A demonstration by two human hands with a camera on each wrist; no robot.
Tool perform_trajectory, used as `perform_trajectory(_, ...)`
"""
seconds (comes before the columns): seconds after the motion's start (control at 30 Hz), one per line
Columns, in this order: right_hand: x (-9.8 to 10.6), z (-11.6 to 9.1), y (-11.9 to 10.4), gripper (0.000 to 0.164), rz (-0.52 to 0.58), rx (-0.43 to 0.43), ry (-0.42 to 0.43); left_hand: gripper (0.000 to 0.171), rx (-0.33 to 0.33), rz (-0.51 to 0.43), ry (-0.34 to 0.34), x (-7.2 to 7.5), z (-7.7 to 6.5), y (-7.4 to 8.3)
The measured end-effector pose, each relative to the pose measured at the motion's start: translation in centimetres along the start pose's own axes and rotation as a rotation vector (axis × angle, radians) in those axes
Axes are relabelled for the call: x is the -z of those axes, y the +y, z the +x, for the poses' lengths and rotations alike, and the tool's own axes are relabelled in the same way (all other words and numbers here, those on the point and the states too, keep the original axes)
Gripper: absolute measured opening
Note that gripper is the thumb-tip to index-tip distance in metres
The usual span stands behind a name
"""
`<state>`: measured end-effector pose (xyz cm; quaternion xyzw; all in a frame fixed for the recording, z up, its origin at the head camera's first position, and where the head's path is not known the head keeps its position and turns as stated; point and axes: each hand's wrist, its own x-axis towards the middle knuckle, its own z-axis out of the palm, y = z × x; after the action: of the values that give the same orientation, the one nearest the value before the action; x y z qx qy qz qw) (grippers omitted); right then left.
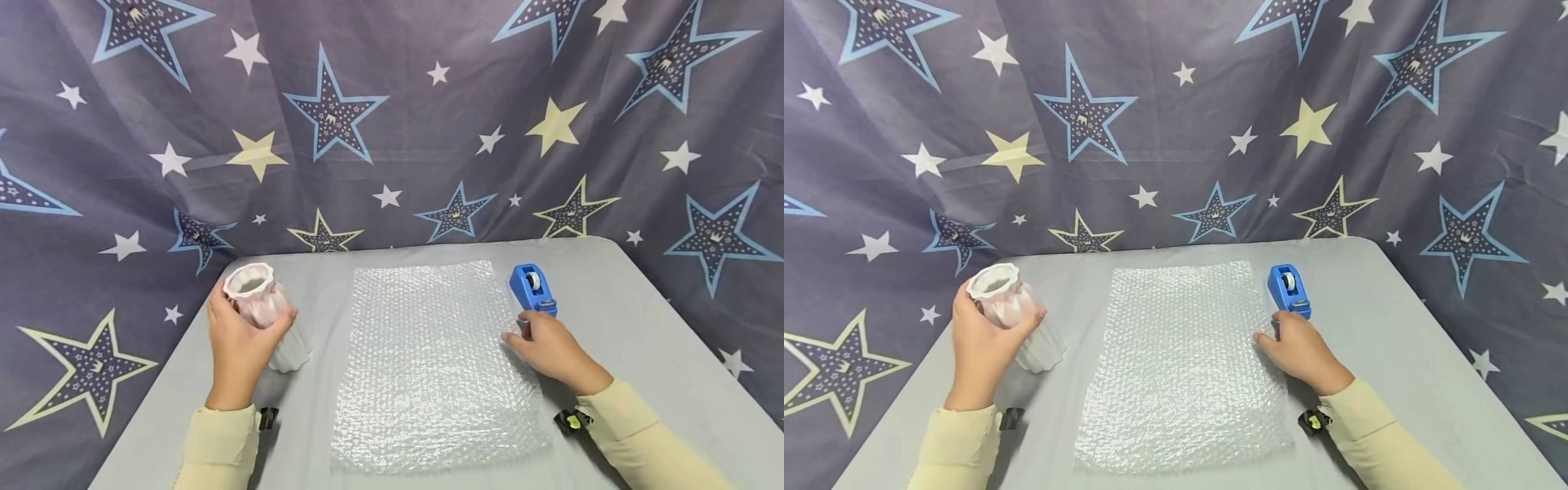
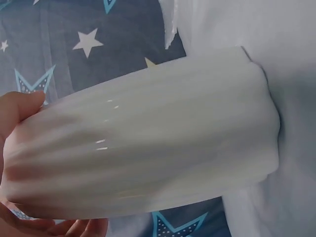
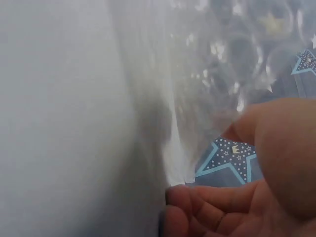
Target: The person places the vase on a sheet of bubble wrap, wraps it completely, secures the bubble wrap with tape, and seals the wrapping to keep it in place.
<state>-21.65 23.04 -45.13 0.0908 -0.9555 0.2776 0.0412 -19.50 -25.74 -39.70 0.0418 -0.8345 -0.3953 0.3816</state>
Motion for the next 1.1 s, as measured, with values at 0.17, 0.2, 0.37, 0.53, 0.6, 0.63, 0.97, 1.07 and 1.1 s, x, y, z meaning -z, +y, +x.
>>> perform_trajectory(0.17, -0.1, 0.1, 0.3, 0.060, 0.020, -0.018, -0.020, 0.101, 0.046, -0.003, -0.039, -0.1, -0.2, -0.1)
perform_trajectory(0.2, -0.1, 0.1, 0.3, 0.060, 0.023, -0.019, -0.021, 0.100, 0.060, 0.001, -0.048, 0.0, -0.3, -0.1)
perform_trajectory(0.37, -0.2, 0.2, 0.5, 0.060, 0.035, -0.015, -0.026, 0.100, 0.123, 0.012, -0.082, 0.1, -0.6, -0.2)
perform_trajectory(0.53, -0.2, 0.1, 0.6, 0.057, 0.049, -0.024, -0.035, 0.102, 0.186, 0.033, -0.128, 0.3, -0.9, -0.5)
perform_trajectory(0.6, -0.2, 0.0, 0.7, 0.055, 0.057, -0.031, -0.034, 0.102, 0.209, 0.042, -0.149, 0.4, -1.1, -0.7)
perform_trajectory(0.63, -0.2, 0.0, 0.7, 0.053, 0.061, -0.033, -0.034, 0.102, 0.219, 0.045, -0.158, 0.4, -1.1, -0.7)
perform_trajectory(0.97, -0.2, -0.1, 0.6, 0.043, 0.064, -0.038, -0.021, 0.099, 0.224, 0.065, -0.163, 0.2, -1.4, -1.3)
perform_trajectory(1.07, -0.2, -0.1, 0.5, 0.043, 0.065, -0.038, -0.024, 0.098, 0.216, 0.074, -0.146, 0.2, -1.4, -1.4)
perform_trajectory(1.1, -0.2, -0.1, 0.5, 0.043, 0.063, -0.038, -0.026, 0.098, 0.212, 0.077, -0.141, 0.2, -1.3, -1.4)
